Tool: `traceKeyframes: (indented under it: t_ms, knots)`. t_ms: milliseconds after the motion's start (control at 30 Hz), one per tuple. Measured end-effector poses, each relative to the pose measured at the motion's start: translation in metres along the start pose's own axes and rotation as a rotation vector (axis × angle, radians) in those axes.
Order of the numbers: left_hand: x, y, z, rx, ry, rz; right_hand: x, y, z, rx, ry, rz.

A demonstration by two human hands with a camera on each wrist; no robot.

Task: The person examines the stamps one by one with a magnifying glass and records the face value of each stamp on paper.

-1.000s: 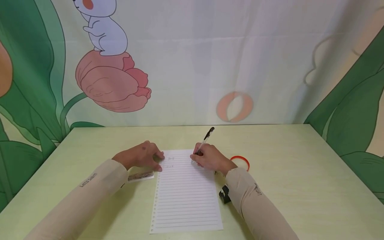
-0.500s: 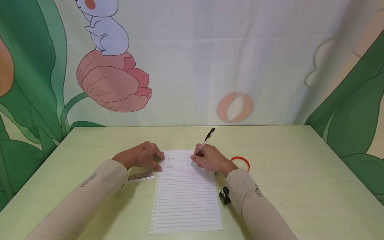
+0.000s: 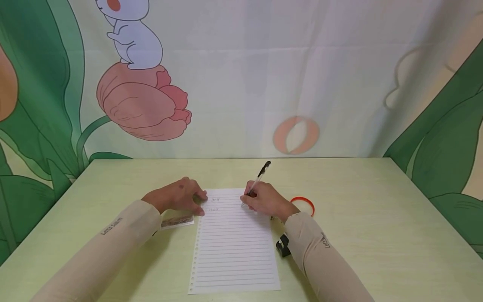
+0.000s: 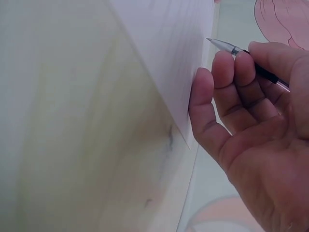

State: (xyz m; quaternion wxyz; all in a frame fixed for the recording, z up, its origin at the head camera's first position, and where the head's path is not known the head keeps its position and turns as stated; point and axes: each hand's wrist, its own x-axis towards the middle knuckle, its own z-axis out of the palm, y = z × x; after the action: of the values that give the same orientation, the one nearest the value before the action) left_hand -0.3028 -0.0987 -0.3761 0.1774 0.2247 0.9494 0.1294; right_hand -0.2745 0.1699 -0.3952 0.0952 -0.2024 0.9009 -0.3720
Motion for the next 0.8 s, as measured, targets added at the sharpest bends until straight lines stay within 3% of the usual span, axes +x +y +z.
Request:
traceKeyframes:
  t_ms: [800]
  knots:
    - [-0.0023,0.0011,-0.0012,-0.004,-0.005,-0.006,0.0018,0.0008,-0.0005,-0.026,-0.012,-0.007]
